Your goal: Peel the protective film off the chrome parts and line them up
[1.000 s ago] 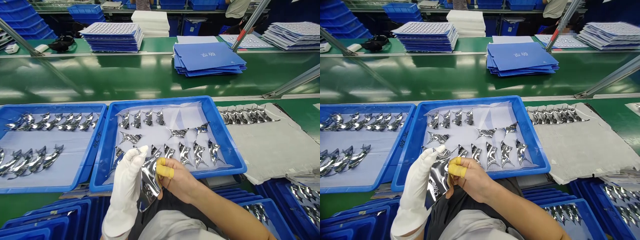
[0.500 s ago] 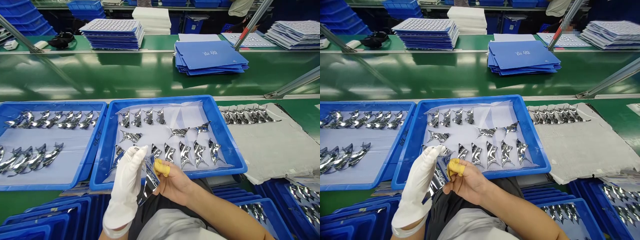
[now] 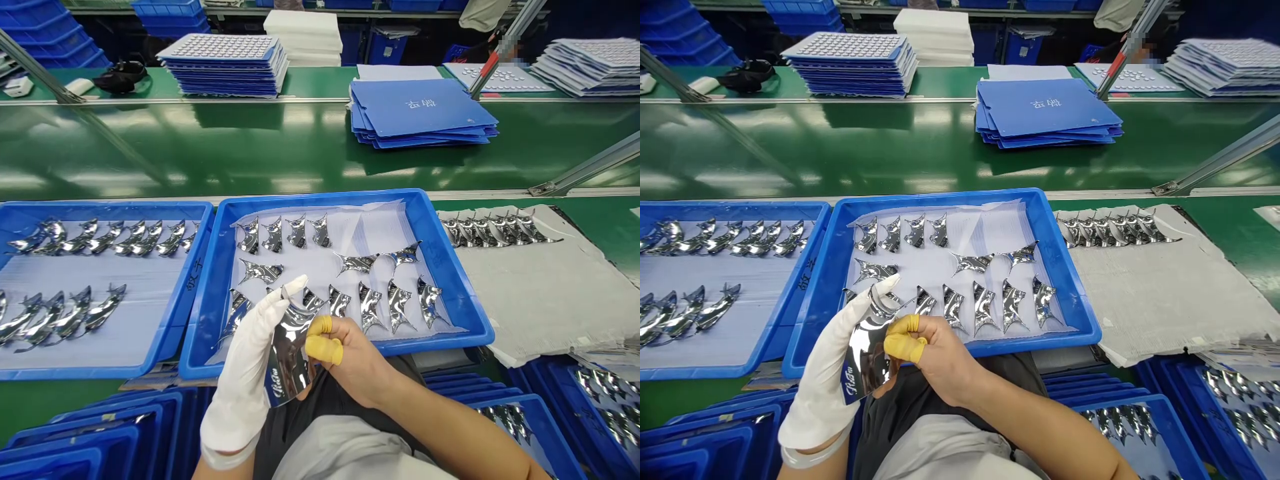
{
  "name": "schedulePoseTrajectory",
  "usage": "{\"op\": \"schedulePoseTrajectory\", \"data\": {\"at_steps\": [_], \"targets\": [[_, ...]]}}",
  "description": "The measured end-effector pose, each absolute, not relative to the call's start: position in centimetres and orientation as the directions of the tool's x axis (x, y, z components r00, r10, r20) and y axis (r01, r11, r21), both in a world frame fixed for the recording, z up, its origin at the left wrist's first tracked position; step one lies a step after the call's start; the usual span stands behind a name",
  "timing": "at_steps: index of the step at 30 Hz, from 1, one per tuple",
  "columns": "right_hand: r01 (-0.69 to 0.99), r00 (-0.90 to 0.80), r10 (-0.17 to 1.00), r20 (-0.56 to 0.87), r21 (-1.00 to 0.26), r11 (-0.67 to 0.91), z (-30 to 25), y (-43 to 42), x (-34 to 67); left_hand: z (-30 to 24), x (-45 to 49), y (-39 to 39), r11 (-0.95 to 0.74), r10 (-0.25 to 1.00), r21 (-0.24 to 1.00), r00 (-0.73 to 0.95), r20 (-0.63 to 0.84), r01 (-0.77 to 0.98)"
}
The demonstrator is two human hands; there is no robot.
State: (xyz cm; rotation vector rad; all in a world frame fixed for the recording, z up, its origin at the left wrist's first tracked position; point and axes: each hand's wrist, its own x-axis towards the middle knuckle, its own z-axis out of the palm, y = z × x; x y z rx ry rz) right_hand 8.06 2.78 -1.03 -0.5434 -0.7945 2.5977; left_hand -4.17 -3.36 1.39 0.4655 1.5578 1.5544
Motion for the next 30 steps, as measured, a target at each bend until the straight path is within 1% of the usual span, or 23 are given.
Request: {"op": "schedulePoseTrajectory", "data": {"at_steps": [4, 5, 7, 10, 12, 16, 17, 20, 23, 25, 28, 30], "targets": [[-0.213, -0.831, 0.475, -0.291, -0.621, -0.754, -0.8, 2.6, 8.0, 0.5, -4.3, -4.6, 0.05, 0.857, 0.986, -0.5, -0.125, -0.159], [-0.2, -0.826, 0.476, -0.3, -0.635, -0.746, -0.7, 2.6, 8.0, 0.2, -4.3, -5.0, 0.025, 0.864, 0.989, -0.494, -0.095, -0.146], [-0.165, -0.821, 0.476, -0.315, -0.668, -0.726, -0.4, 2.5, 7.9, -0.4, -4.3, -5.6, -0.007, 0.878, 0.98, -0.47, -0.09, -0.2], [-0.118, -0.804, 0.476, -0.356, -0.69, -0.714, 0.3, 2.2, 7.7, -1.3, -4.2, -5.9, -0.025, 0.893, 0.925, -0.425, -0.149, -0.378], [-0.11, -0.799, 0.47, -0.375, -0.677, -0.728, 0.7, 2.1, 7.6, -1.6, -4.1, -5.7, -0.026, 0.892, 0.898, -0.416, -0.178, -0.44], [-0.116, -0.817, 0.445, -0.368, -0.65, -0.751, 1.3, 1.9, 7.4, -1.4, -3.8, -5.0, 0.07, 0.873, 0.82, -0.363, -0.326, -0.568], [-0.119, -0.818, 0.447, -0.361, -0.655, -0.746, 1.3, 1.9, 7.4, -1.3, -3.7, -4.8, 0.084, 0.859, 0.805, -0.366, -0.357, -0.587], [-0.129, -0.809, 0.485, -0.331, -0.705, -0.697, 1.1, 2.2, 7.8, -0.6, -3.7, -4.1, 0.109, 0.779, 0.795, -0.446, -0.441, -0.596], [-0.113, -0.839, 0.457, -0.296, -0.727, -0.677, 0.2, 2.8, 8.3, 0.2, -4.0, -3.6, 0.14, 0.714, 0.79, -0.492, -0.498, -0.597], [-0.101, -0.863, 0.428, -0.267, -0.74, -0.665, -0.5, 3.4, 8.6, 0.7, -4.3, -3.6, 0.113, 0.717, 0.841, -0.542, -0.438, -0.529], [-0.105, -0.883, 0.423, -0.204, -0.793, -0.6, -1.4, 4.3, 8.8, 1.2, -4.6, -4.4, 0.024, 0.752, 0.947, -0.618, -0.228, -0.321], [-0.119, -0.887, 0.431, -0.165, -0.821, -0.559, -1.8, 4.6, 8.8, 1.3, -4.6, -5.1, -0.029, 0.778, 0.975, -0.617, -0.116, -0.22]]}}
